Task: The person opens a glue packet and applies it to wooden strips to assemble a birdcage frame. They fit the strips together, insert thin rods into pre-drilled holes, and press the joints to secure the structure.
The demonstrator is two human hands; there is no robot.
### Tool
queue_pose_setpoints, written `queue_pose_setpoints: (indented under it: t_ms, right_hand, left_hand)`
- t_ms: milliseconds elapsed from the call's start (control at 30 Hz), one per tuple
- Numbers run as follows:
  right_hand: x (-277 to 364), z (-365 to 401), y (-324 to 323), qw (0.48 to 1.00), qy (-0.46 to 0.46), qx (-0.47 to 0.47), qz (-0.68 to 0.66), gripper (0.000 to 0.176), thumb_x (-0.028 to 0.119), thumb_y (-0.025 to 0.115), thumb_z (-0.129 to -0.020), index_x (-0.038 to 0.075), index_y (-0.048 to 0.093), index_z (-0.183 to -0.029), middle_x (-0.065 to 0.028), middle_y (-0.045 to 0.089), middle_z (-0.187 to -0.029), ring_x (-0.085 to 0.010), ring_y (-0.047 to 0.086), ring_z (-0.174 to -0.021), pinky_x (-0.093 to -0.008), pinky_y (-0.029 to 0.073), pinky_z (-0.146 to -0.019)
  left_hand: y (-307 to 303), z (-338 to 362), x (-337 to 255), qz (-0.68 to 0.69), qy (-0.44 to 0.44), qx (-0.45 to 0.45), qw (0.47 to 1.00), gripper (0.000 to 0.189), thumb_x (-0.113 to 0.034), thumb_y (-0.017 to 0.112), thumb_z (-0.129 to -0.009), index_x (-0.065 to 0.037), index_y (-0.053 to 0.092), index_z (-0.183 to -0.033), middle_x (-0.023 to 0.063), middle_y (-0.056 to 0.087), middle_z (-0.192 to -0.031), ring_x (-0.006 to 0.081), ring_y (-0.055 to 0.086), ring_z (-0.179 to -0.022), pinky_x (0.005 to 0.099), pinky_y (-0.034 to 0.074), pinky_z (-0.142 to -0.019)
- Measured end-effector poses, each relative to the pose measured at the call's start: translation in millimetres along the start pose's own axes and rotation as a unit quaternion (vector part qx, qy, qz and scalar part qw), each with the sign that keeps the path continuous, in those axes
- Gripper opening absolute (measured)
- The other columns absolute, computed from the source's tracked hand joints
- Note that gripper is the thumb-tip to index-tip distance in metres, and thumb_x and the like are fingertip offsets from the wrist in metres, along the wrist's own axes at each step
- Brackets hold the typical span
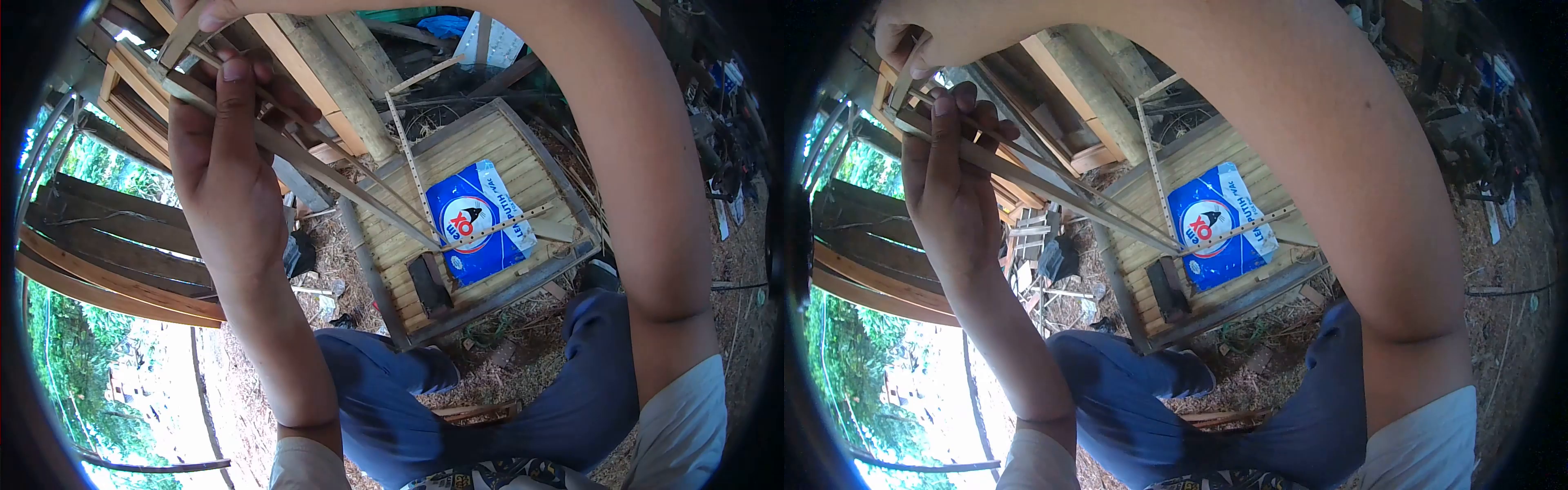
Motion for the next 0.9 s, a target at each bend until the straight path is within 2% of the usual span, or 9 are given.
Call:
queue_pose_setpoints:
  t_ms: [100,200,300,367,433,500,600,733,900]
  right_hand:
    - [-0.3,-2.1,-0.9,0.999,0.042,0.023,-0.008,0.014,0.010,0.067,-0.093,0.000,0.076,-0.095,-0.0089,0.071,-0.072,-0.0128,0.058,-0.055,-0.0301,0.051,-0.059]
    - [6.5,-0.8,0.0,0.993,0.115,-0.002,0.039,0.015,0.009,0.066,-0.094,-0.002,0.075,-0.098,-0.0089,0.070,-0.073,-0.0110,0.056,-0.053,-0.0286,0.049,-0.055]
    - [11.5,0.8,-5.1,0.987,0.161,0.025,0.006,0.016,0.009,0.066,-0.094,-0.002,0.075,-0.101,-0.0091,0.069,-0.069,-0.0109,0.056,-0.053,-0.0281,0.047,-0.052]
    - [12.0,0.5,-5.0,0.989,0.142,0.030,-0.017,0.016,0.009,0.065,-0.095,-0.003,0.074,-0.101,-0.0089,0.067,-0.067,-0.0111,0.056,-0.052,-0.0283,0.047,-0.052]
    - [5.8,4.1,-5.0,0.997,0.071,0.024,-0.035,0.016,0.009,0.065,-0.096,-0.003,0.074,-0.100,-0.0088,0.066,-0.065,-0.0116,0.056,-0.052,-0.0286,0.047,-0.052]
    - [10.6,-1.1,-3.4,0.997,0.067,0.029,-0.025,0.016,0.010,0.065,-0.096,-0.003,0.073,-0.100,-0.0090,0.065,-0.064,-0.0123,0.056,-0.052,-0.0293,0.048,-0.053]
    - [7.1,-2.2,-3.8,0.985,0.166,0.046,0.005,0.018,0.013,0.065,-0.097,-0.004,0.072,-0.099,-0.0097,0.065,-0.064,-0.0136,0.056,-0.053,-0.0310,0.048,-0.055]
    - [11.8,-0.4,-8.0,0.981,0.185,0.058,0.001,0.017,0.013,0.064,-0.097,-0.003,0.071,-0.097,-0.0103,0.064,-0.065,-0.0147,0.058,-0.055,-0.0336,0.048,-0.057]
    - [7.5,-1.8,-3.9,0.978,0.191,0.085,-0.002,0.014,0.010,0.064,-0.096,-0.002,0.070,-0.094,-0.0109,0.062,-0.065,-0.0161,0.057,-0.056,-0.0350,0.048,-0.059]
  left_hand:
    - [1.1,0.2,0.6,0.008,0.000,-0.002,1.000,0.023,-0.020,0.053,-0.108,0.001,0.057,-0.117,0.0099,0.066,-0.104,0.0182,0.064,-0.091,0.0371,0.056,-0.078]
    - [3.4,0.9,-0.3,0.001,-0.011,-0.016,1.000,0.022,-0.020,0.052,-0.108,0.000,0.056,-0.115,0.0097,0.064,-0.103,0.0183,0.063,-0.091,0.0373,0.055,-0.078]
    - [2.6,0.6,0.2,0.008,-0.019,0.000,1.000,0.020,-0.020,0.051,-0.108,-0.001,0.056,-0.112,0.0086,0.061,-0.100,0.0186,0.061,-0.091,0.0374,0.054,-0.078]
    - [2.2,-0.2,-0.6,0.017,-0.018,0.010,1.000,0.019,-0.019,0.051,-0.108,-0.001,0.055,-0.110,0.0079,0.058,-0.098,0.0188,0.060,-0.090,0.0375,0.054,-0.078]
    - [3.5,-0.2,-1.2,0.027,-0.016,0.006,0.999,0.018,-0.019,0.050,-0.109,-0.001,0.055,-0.108,0.0072,0.056,-0.097,0.0188,0.060,-0.090,0.0375,0.053,-0.078]
    - [3.8,0.1,-0.8,0.023,-0.014,-0.005,1.000,0.019,-0.019,0.050,-0.109,-0.001,0.055,-0.107,0.0074,0.057,-0.097,0.0186,0.060,-0.090,0.0376,0.054,-0.078]
    - [2.9,1.0,0.3,0.013,-0.011,-0.015,1.000,0.019,-0.019,0.050,-0.109,-0.001,0.056,-0.106,0.0074,0.057,-0.097,0.0183,0.060,-0.090,0.0377,0.054,-0.078]
    - [2.9,-0.6,2.0,0.022,0.003,-0.030,0.999,0.017,-0.021,0.054,-0.107,-0.004,0.054,-0.107,0.0055,0.061,-0.095,0.0150,0.065,-0.079,0.0286,0.053,-0.069]
    - [4.9,-1.0,3.6,0.029,0.005,-0.029,0.999,0.017,-0.022,0.054,-0.107,-0.005,0.055,-0.108,0.0049,0.061,-0.095,0.0140,0.064,-0.079,0.0286,0.053,-0.070]
Point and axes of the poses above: each hand's wrist, its own z-axis away from the middle knuckle, its own y-axis out of the palm, x = y × z, the point moved 8 cm from there along -z, towards the middle knuckle
